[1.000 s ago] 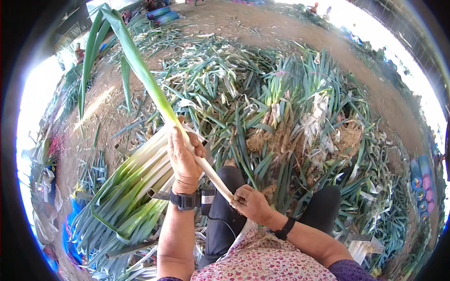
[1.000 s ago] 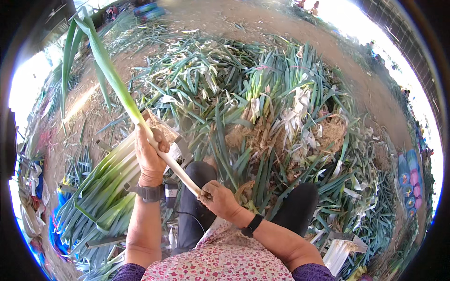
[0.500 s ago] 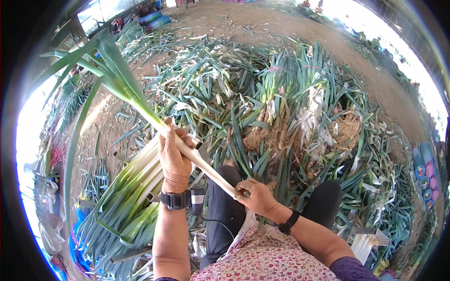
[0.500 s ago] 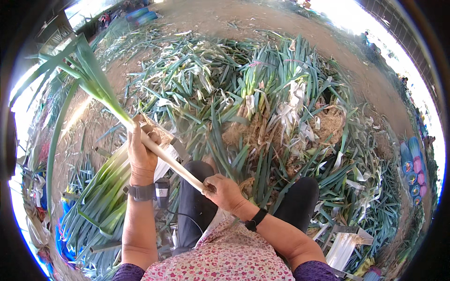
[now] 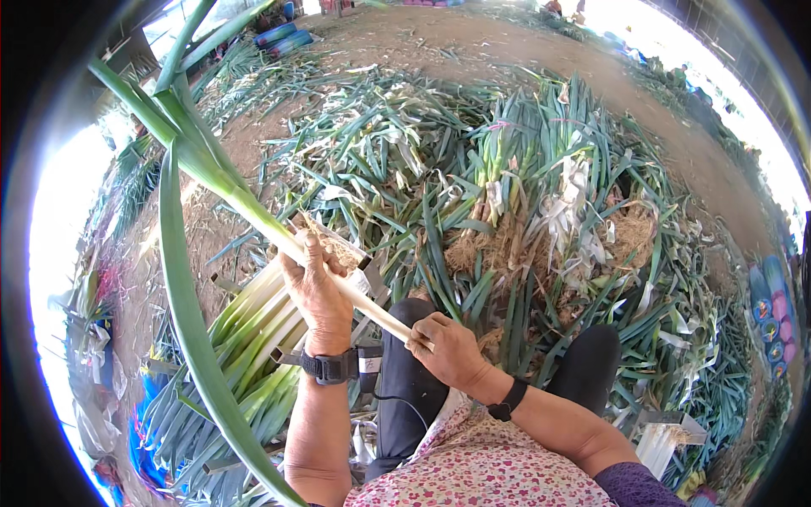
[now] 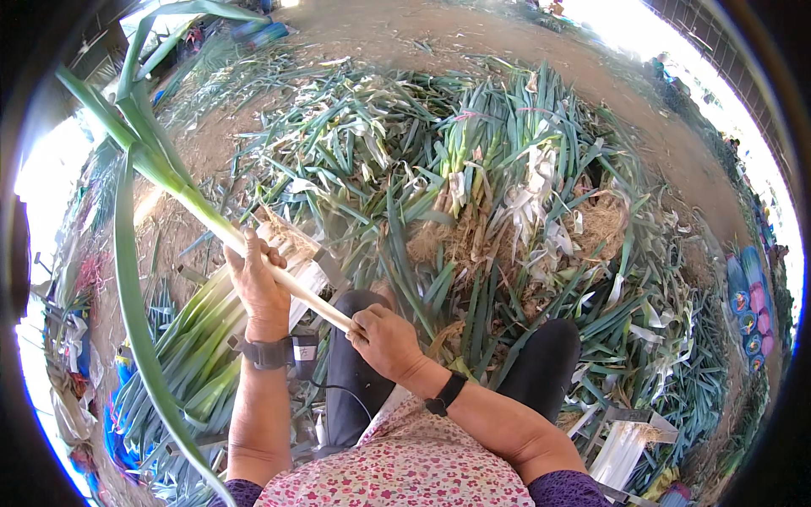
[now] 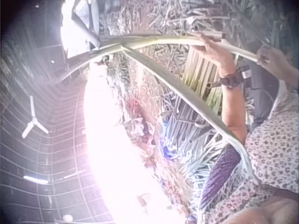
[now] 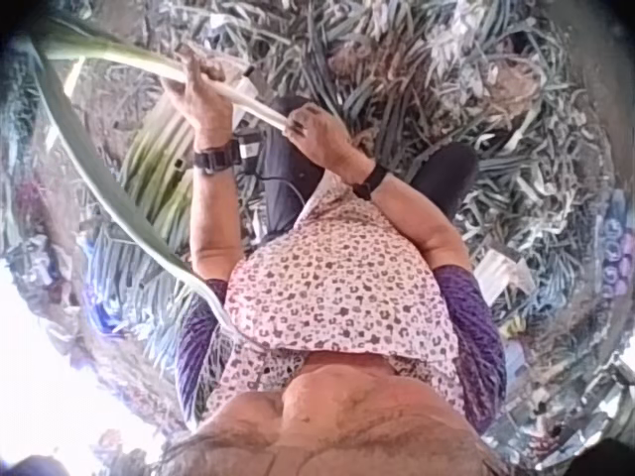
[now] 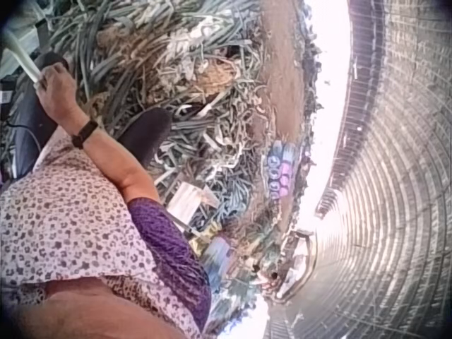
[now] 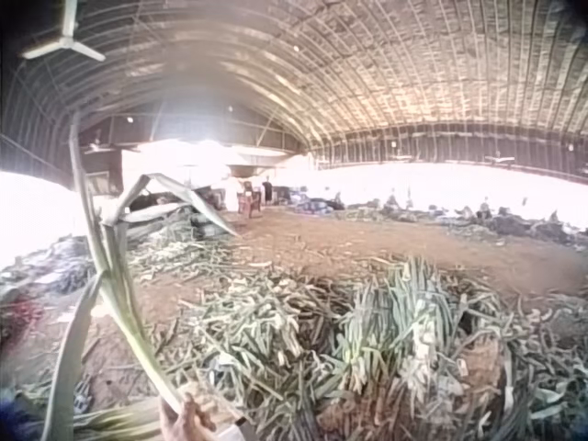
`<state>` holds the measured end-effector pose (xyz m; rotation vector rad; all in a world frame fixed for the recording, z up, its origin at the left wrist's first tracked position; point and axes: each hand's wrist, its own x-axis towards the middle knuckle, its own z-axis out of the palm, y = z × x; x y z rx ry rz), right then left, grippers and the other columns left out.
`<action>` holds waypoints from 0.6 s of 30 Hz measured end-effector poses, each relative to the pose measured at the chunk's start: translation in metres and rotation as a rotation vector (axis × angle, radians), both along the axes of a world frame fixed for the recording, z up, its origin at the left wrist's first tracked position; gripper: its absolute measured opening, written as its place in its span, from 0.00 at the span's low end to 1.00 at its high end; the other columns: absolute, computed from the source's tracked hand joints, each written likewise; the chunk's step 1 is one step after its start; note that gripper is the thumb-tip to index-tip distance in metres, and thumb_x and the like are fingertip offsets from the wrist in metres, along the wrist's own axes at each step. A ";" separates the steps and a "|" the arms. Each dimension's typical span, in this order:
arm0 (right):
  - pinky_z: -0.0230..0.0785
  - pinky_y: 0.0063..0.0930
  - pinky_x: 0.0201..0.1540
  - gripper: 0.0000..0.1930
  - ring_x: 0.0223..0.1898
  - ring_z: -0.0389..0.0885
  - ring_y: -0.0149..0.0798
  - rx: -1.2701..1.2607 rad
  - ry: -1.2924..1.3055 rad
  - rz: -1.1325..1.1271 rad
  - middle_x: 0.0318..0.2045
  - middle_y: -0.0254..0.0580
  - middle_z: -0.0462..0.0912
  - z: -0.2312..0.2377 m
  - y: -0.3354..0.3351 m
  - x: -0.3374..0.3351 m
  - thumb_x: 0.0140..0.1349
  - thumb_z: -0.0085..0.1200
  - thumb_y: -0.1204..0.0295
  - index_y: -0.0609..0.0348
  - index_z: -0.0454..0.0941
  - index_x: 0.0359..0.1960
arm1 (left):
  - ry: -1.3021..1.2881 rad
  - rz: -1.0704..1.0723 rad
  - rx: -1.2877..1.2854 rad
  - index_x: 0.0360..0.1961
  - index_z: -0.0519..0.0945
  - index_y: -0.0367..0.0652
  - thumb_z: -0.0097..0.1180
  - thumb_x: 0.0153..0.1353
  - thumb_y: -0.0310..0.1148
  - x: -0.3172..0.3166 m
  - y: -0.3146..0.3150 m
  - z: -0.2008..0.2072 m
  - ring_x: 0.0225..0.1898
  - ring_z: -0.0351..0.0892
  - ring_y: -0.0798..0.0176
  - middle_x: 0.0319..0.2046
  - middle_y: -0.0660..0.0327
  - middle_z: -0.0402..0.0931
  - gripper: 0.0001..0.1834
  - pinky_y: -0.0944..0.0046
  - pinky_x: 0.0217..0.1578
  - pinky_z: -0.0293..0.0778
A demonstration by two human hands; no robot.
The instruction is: The person sits on the ground and trims leeks by hand, removing outer layers and roots. The cleaned leeks are placed into a nearby container while the discarded parts remain on the ground.
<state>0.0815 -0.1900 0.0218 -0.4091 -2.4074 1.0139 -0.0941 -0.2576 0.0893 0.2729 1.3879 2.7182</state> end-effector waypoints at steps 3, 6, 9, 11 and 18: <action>0.70 0.38 0.31 0.07 0.29 0.77 0.47 0.089 0.004 0.016 0.25 0.38 0.75 -0.002 0.000 -0.001 0.50 0.61 0.71 0.54 0.73 0.27 | 0.003 0.036 -0.024 0.40 0.67 0.45 0.56 0.63 0.34 0.000 0.002 0.000 0.18 0.64 0.73 0.22 0.67 0.64 0.11 0.73 0.16 0.63; 0.70 0.38 0.33 0.08 0.31 0.77 0.46 0.140 0.017 0.034 0.26 0.38 0.74 0.002 0.000 -0.004 0.50 0.61 0.71 0.54 0.73 0.27 | 0.015 0.069 -0.031 0.40 0.67 0.45 0.56 0.63 0.34 0.000 0.000 -0.001 0.18 0.64 0.73 0.22 0.67 0.64 0.11 0.74 0.16 0.63; 0.70 0.38 0.34 0.08 0.32 0.77 0.46 0.133 0.029 0.040 0.28 0.38 0.74 0.011 -0.002 -0.012 0.50 0.60 0.70 0.55 0.72 0.29 | -0.003 0.085 -0.015 0.40 0.67 0.45 0.56 0.63 0.34 -0.002 -0.001 -0.003 0.18 0.64 0.74 0.23 0.67 0.64 0.11 0.74 0.16 0.63; 0.70 0.38 0.35 0.09 0.33 0.77 0.47 0.101 0.020 0.026 0.29 0.39 0.74 0.009 -0.002 -0.018 0.51 0.60 0.70 0.55 0.73 0.30 | -0.007 0.090 -0.013 0.40 0.67 0.45 0.56 0.63 0.33 0.000 0.002 -0.002 0.18 0.64 0.74 0.23 0.67 0.64 0.11 0.74 0.16 0.63; 0.70 0.39 0.34 0.10 0.32 0.76 0.47 0.090 0.062 -0.012 0.28 0.39 0.74 0.009 -0.002 -0.024 0.52 0.61 0.71 0.55 0.71 0.31 | -0.006 0.093 -0.008 0.40 0.68 0.44 0.57 0.63 0.33 0.001 0.005 -0.001 0.18 0.64 0.74 0.23 0.68 0.65 0.11 0.74 0.15 0.63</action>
